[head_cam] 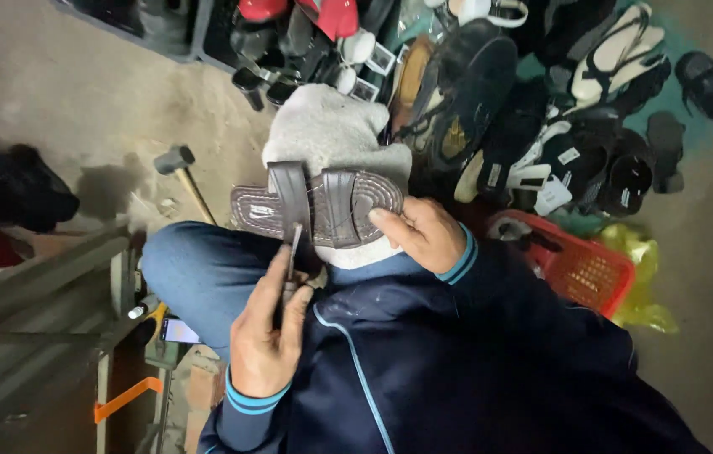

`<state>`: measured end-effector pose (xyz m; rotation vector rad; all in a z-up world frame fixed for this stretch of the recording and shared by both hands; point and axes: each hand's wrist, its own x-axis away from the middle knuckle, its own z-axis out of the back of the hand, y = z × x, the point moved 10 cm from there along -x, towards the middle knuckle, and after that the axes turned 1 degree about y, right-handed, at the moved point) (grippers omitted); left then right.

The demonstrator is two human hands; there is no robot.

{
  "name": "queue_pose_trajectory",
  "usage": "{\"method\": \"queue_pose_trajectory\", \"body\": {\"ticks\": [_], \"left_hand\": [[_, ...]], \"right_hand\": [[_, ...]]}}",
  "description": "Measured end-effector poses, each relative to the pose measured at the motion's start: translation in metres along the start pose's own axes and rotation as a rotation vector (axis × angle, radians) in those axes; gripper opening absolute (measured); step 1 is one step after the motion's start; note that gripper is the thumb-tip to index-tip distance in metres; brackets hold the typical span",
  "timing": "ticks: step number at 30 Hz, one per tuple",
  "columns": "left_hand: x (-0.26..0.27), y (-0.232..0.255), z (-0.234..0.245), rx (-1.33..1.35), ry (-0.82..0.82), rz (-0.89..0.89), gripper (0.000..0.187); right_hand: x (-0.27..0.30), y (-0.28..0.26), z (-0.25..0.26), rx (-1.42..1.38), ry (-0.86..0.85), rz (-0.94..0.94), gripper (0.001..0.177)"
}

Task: A person is hand-stitching the sole of a brown sandal to repair it, using a needle and thread in a workshop environment.

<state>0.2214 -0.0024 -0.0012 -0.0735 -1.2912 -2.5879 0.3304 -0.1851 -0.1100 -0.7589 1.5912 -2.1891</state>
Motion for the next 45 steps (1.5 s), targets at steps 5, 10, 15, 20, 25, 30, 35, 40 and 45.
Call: {"method": "queue_pose_trajectory", "body": {"ticks": [5,10,15,20,25,30,35,40,45], "left_hand": [[-0.041,0.022,-0.023,0.028,-0.136,-0.089,0.04],[-0.067,0.029,-0.049,-0.075,-0.216,-0.169,0.034],[-0.08,0.028,-0.06,-0.135,-0.192,-0.211,0.033],[-0.079,0.014,-0.06,-0.177,-0.158,-0.199,0.033],[-0.072,0.002,-0.051,-0.176,-0.144,-0.174,0.034],[-0.063,-0.008,-0.041,-0.177,-0.102,-0.18,0.033],[-0.057,-0.013,-0.034,-0.163,-0.107,-0.182,0.034],[-0.054,-0.017,-0.023,-0.159,-0.102,-0.188,0.034],[-0.05,-0.034,-0.002,-0.118,-0.135,-0.118,0.035]], "right_hand": [[-0.012,0.004,0.007,0.075,0.012,0.004,0.037],[-0.022,0.007,0.017,0.112,0.055,0.039,0.045],[-0.023,0.01,0.022,0.046,0.079,0.055,0.041],[-0.026,0.011,0.015,-0.036,0.04,0.004,0.043],[-0.03,0.002,0.003,0.01,0.005,0.012,0.034],[-0.029,-0.003,-0.009,0.056,0.012,-0.024,0.037],[-0.015,0.015,-0.015,0.142,0.17,0.041,0.041],[-0.016,-0.012,-0.022,0.314,0.145,0.079,0.029],[-0.02,-0.047,-0.043,0.415,0.116,0.261,0.027]]}}
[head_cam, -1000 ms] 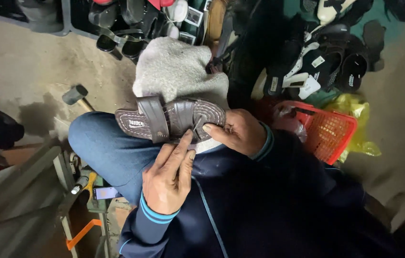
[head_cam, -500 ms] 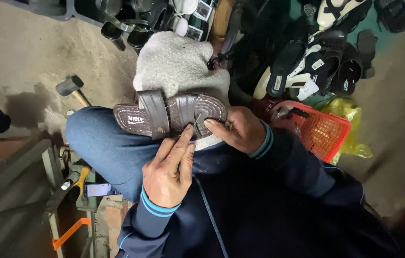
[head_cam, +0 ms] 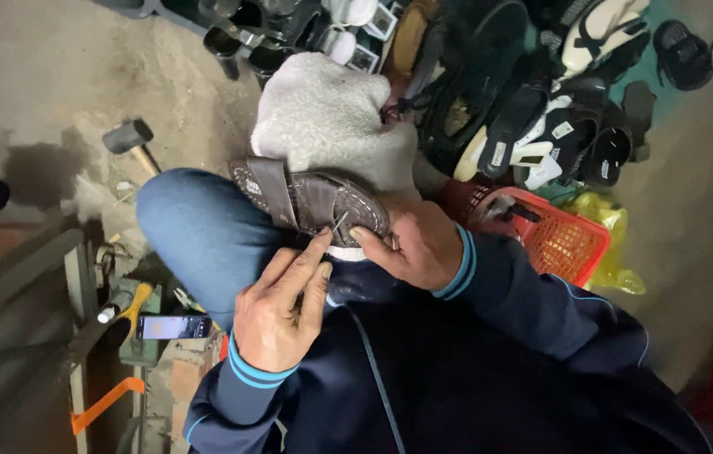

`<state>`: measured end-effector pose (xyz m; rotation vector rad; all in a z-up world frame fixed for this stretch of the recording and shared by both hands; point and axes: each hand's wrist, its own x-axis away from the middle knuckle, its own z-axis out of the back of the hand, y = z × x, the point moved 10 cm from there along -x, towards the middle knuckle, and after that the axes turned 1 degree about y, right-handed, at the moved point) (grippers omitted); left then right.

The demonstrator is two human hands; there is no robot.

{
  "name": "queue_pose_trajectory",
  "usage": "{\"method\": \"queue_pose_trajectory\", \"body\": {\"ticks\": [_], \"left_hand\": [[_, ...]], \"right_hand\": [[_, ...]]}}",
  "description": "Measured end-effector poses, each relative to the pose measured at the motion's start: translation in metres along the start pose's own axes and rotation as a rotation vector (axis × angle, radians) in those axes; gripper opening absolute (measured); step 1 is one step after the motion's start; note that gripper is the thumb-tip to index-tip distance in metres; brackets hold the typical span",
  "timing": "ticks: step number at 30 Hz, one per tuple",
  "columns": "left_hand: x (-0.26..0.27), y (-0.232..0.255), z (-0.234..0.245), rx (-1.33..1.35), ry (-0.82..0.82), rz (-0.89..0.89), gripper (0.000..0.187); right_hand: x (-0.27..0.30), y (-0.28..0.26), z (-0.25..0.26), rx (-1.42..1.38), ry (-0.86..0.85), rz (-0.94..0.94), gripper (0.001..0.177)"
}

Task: A person is hand-stitching the sole of a brown sandal to repair it, using a needle and thread in a workshop environment.

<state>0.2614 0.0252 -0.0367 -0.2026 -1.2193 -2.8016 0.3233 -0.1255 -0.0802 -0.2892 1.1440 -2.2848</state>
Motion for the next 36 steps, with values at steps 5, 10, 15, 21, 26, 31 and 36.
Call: {"method": "queue_pose_trajectory", "body": {"ticks": [5,10,15,21,26,31,36], "left_hand": [[0.007,-0.014,0.008,0.044,-0.011,0.058,0.038],[-0.001,-0.013,0.013,0.137,0.124,-0.019,0.033],[-0.009,-0.012,0.011,0.143,0.113,-0.019,0.032],[-0.01,-0.014,0.009,0.133,0.105,-0.008,0.033],[-0.009,-0.015,0.009,0.128,0.1,-0.006,0.033],[-0.009,-0.01,0.009,0.057,0.095,-0.033,0.031],[-0.011,-0.011,0.012,0.036,0.055,-0.035,0.033]], "right_hand": [[-0.016,-0.008,-0.009,0.025,-0.075,-0.033,0.026],[-0.017,0.019,-0.016,-0.181,-0.151,-0.155,0.037],[-0.016,0.023,-0.018,-0.219,-0.117,-0.17,0.033],[-0.024,0.016,-0.013,-0.195,-0.119,-0.173,0.035],[-0.026,0.016,-0.013,-0.183,-0.117,-0.167,0.035],[-0.033,0.007,-0.005,-0.149,-0.067,-0.132,0.038],[-0.032,0.01,-0.007,-0.155,-0.103,-0.164,0.041]]}}
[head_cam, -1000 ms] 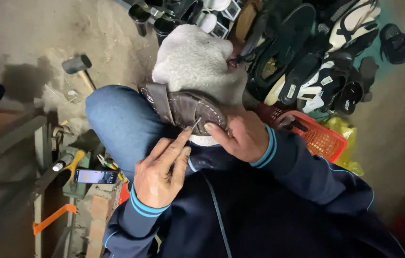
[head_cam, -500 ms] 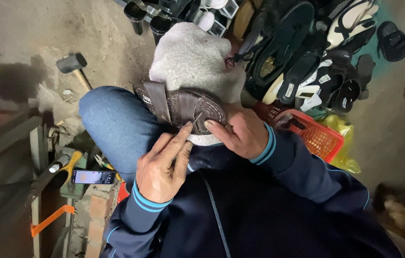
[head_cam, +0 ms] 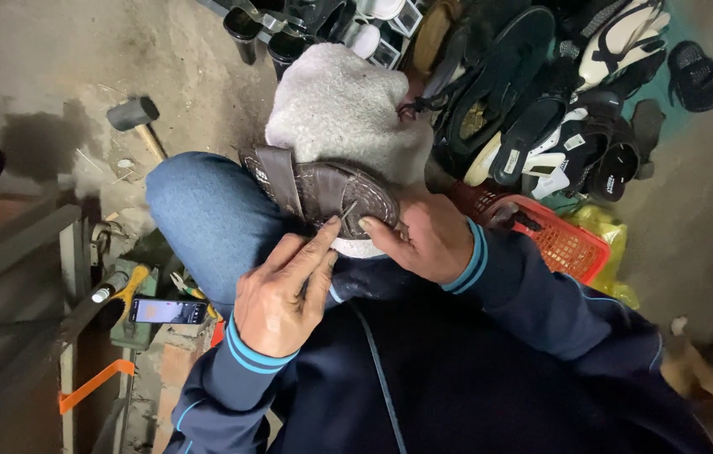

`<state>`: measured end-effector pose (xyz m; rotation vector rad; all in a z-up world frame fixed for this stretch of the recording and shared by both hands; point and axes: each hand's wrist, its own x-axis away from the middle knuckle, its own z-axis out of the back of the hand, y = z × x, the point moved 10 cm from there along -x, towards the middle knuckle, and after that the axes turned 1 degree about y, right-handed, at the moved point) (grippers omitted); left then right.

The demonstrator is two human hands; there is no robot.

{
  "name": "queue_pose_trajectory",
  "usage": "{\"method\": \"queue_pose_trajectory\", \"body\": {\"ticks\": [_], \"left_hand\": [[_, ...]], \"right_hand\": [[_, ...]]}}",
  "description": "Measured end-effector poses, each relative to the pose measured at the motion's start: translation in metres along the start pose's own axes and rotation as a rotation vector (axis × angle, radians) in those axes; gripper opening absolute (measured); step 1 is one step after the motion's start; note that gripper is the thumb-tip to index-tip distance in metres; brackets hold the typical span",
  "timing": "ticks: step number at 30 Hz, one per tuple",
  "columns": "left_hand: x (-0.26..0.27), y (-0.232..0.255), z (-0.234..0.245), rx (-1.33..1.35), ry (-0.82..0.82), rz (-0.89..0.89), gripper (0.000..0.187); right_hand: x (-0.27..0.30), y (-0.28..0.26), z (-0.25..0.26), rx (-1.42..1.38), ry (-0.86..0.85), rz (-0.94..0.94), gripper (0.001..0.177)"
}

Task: A person is hand-stitching the sole of a brown sandal to repair it, using a needle and thread in a workshop environment.

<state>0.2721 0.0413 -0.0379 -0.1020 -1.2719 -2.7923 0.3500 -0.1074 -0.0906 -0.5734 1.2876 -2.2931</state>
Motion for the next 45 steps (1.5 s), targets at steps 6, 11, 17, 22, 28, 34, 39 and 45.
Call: {"method": "queue_pose_trajectory", "body": {"ticks": [6,11,17,22,28,34,39,45], "left_hand": [[-0.003,0.006,0.014,-0.088,-0.068,-0.037,0.036],[0.022,-0.006,0.017,-0.289,-0.026,-0.098,0.041],[0.027,-0.011,-0.01,-0.455,-0.178,-0.015,0.06],[0.021,-0.012,-0.018,-0.335,-0.227,0.024,0.06],[0.017,-0.015,-0.009,-0.017,-0.195,0.085,0.06],[0.03,-0.021,-0.034,-0.435,-0.167,-0.092,0.065],[0.018,-0.023,-0.012,-0.037,-0.202,0.138,0.054],[0.027,-0.018,-0.019,-0.217,-0.123,-0.031,0.05]], "right_hand": [[0.001,-0.042,-0.008,0.273,-0.028,0.041,0.046],[0.018,-0.062,-0.026,0.461,-0.003,0.145,0.055],[0.041,-0.009,-0.046,0.758,-0.075,0.11,0.036],[0.041,0.002,-0.042,0.726,-0.026,0.088,0.036],[0.04,0.017,-0.049,0.743,-0.078,0.034,0.039],[0.038,0.032,-0.051,0.705,-0.157,-0.111,0.048],[0.036,0.016,-0.049,0.71,-0.1,-0.009,0.042],[0.033,0.019,-0.052,0.651,-0.132,-0.027,0.047]]}}
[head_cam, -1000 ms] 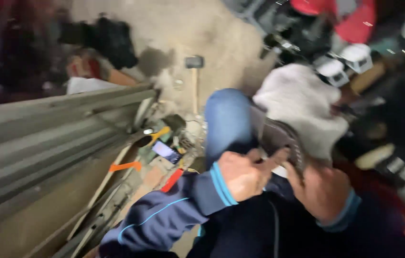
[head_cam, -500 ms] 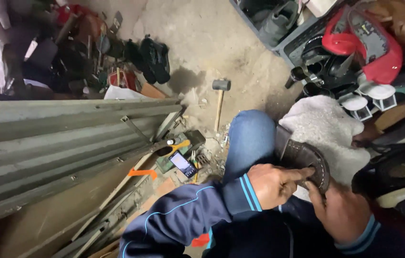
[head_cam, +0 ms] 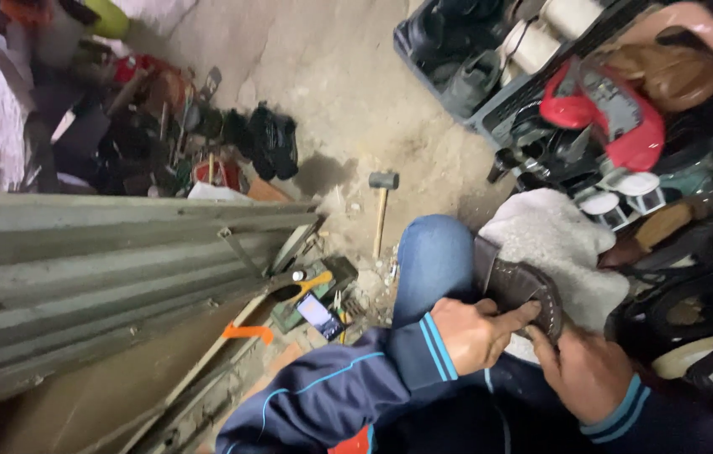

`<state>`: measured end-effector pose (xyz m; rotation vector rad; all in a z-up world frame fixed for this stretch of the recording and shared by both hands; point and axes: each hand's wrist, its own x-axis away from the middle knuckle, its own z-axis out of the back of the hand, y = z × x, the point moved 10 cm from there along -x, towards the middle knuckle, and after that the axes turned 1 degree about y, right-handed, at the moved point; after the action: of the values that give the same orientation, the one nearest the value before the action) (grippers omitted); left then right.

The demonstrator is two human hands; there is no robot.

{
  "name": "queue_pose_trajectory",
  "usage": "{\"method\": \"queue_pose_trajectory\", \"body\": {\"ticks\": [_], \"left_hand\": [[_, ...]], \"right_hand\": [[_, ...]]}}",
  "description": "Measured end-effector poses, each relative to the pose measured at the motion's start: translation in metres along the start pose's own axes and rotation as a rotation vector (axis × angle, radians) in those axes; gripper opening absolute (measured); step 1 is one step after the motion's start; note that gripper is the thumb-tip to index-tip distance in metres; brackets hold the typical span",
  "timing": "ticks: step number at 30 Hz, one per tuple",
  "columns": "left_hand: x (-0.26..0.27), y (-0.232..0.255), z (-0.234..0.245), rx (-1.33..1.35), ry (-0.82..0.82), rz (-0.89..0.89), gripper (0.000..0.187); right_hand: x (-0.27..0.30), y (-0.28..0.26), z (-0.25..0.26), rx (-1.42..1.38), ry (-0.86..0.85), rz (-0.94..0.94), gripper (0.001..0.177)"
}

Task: A person is hand-stitching the sole of a brown sandal to repair it, using a needle and thread in a workshop environment.

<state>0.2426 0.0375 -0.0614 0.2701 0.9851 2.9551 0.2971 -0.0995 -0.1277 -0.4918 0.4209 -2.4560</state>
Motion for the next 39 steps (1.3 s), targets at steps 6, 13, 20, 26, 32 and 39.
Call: {"method": "queue_pose_trajectory", "body": {"ticks": [6,13,20,26,32,39], "left_hand": [[-0.005,-0.002,0.014,0.495,-0.056,0.152,0.044],[-0.002,0.01,0.014,0.3,0.036,-0.116,0.043],[-0.002,0.015,0.039,0.409,0.055,-0.096,0.014],[0.015,0.002,0.059,0.297,0.125,-0.031,0.035],[0.025,-0.04,0.052,0.196,0.136,0.168,0.03],[0.009,-0.031,0.032,0.097,-0.01,0.198,0.013]], "right_hand": [[-0.001,-0.003,-0.002,-0.046,0.003,0.021,0.037],[-0.003,-0.014,0.013,-0.056,0.067,0.073,0.036],[-0.007,-0.025,0.007,-0.144,0.073,0.108,0.039],[-0.018,-0.049,0.034,-0.206,-0.247,0.065,0.05],[-0.037,-0.005,0.08,-0.641,0.061,0.329,0.045],[-0.034,0.001,0.088,-0.161,0.272,0.141,0.039]]}}
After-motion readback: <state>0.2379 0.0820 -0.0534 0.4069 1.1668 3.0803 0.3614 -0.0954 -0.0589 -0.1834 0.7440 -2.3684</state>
